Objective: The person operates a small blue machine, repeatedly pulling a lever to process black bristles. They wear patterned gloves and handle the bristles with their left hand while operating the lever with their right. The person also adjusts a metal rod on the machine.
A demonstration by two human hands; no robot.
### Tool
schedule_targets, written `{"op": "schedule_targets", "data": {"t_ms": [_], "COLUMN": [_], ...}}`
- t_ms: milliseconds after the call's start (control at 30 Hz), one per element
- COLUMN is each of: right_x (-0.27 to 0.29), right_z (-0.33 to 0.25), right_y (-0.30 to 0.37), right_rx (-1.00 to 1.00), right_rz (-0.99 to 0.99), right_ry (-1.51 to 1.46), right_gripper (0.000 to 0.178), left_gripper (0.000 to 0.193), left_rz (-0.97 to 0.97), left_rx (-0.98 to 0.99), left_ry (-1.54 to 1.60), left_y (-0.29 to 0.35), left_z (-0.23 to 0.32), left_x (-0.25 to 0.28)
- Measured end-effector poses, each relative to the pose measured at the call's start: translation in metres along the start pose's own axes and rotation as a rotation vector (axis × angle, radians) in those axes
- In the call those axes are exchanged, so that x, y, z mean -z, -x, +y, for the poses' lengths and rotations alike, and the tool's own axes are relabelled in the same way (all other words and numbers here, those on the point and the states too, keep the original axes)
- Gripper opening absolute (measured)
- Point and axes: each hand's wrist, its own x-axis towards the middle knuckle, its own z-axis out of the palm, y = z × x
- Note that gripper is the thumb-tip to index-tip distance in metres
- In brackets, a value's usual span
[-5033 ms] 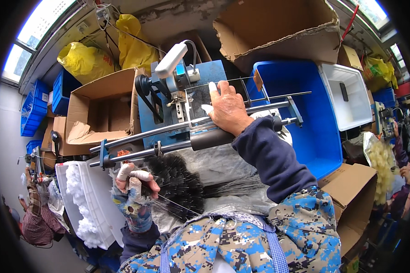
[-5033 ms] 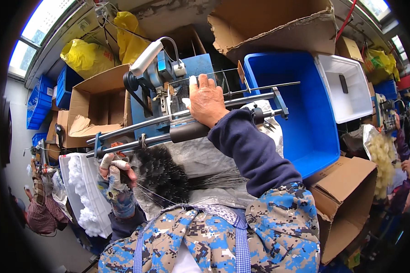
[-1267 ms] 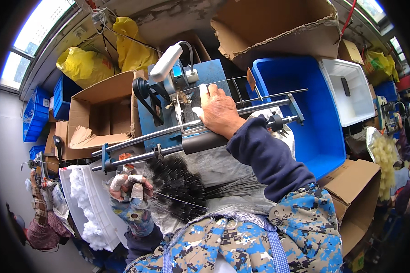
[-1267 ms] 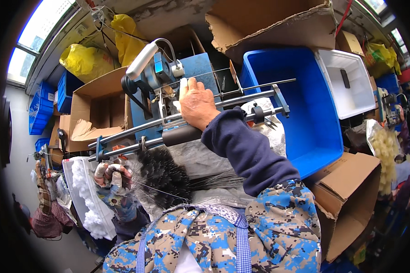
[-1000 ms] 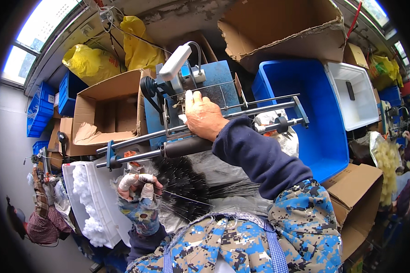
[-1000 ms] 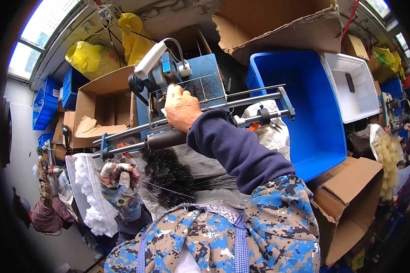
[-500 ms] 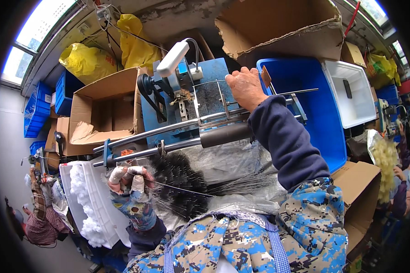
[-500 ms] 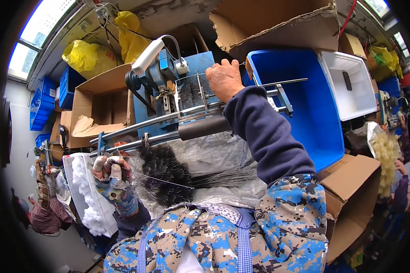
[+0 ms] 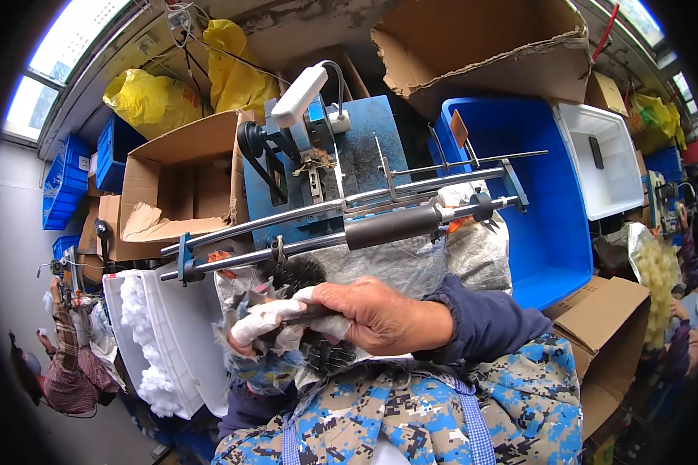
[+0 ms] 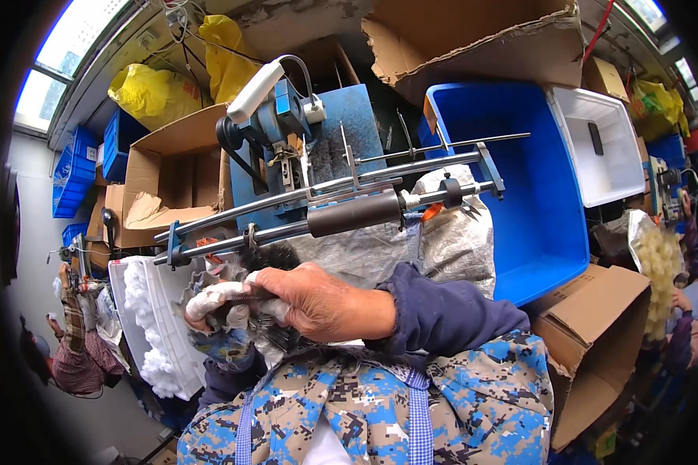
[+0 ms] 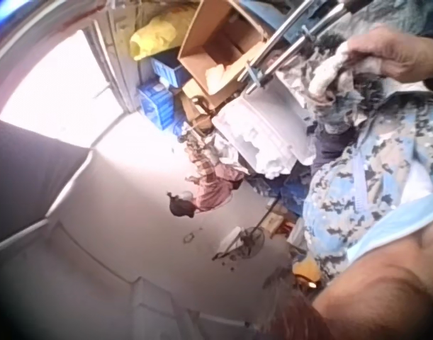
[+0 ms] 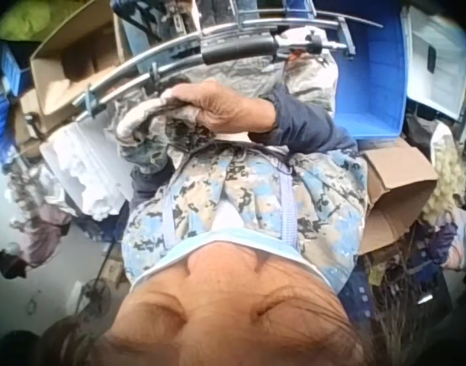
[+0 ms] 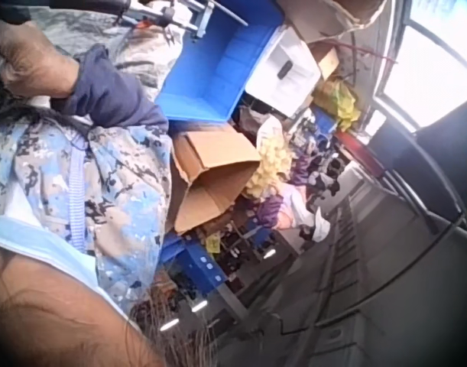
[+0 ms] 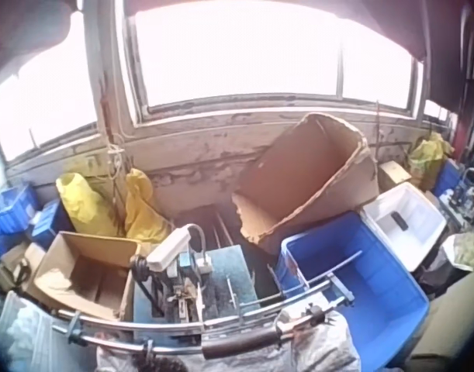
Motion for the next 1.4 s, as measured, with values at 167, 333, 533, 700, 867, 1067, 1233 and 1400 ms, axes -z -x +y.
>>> {"op": "schedule_targets", "data": {"t_ms": [167,333,533,700,867,1067,1233,1400], "right_x": [0.077,0.108,0.110,0.109,0.111,0.112,0.114,0.112], "right_z": [0.011,0.078,0.094,0.100,0.101,0.104,0.103,0.104], "right_y": [-0.023,-0.076,-0.082,-0.085,-0.083,-0.082,-0.082,-0.081], "right_rx": [-0.140,-0.384,-0.398,-0.484,-0.410,-0.380,-0.384,-0.307], "right_rz": [0.221,0.196,0.204,0.184,0.145,0.171,0.165,0.179], "right_ry": [1.036,1.451,1.450,1.500,1.482,1.459,1.419,1.503], "right_gripper": [0.015,0.012,0.014,0.017,0.018,0.018,0.016,0.011], "left_gripper": [0.045,0.040,0.038,0.041,0.041,0.011,0.050,0.057], "left_rz": [-0.347,-0.538,-0.463,-0.405,-0.307,0.127,0.246,0.420], "left_rx": [0.531,0.446,0.386,0.328,0.258,0.260,-0.045,0.138], "left_ry": [-1.088,-0.986,-0.915,-0.974,-0.947,-0.478,-0.240,-0.082], "left_y": [0.009,0.015,0.016,0.019,0.013,0.014,-0.001,0.002], "left_z": [0.006,-0.026,-0.022,-0.018,-0.002,0.030,0.041,0.031], "left_x": [0.044,0.056,0.063,0.062,0.051,0.032,0.040,0.028]}}
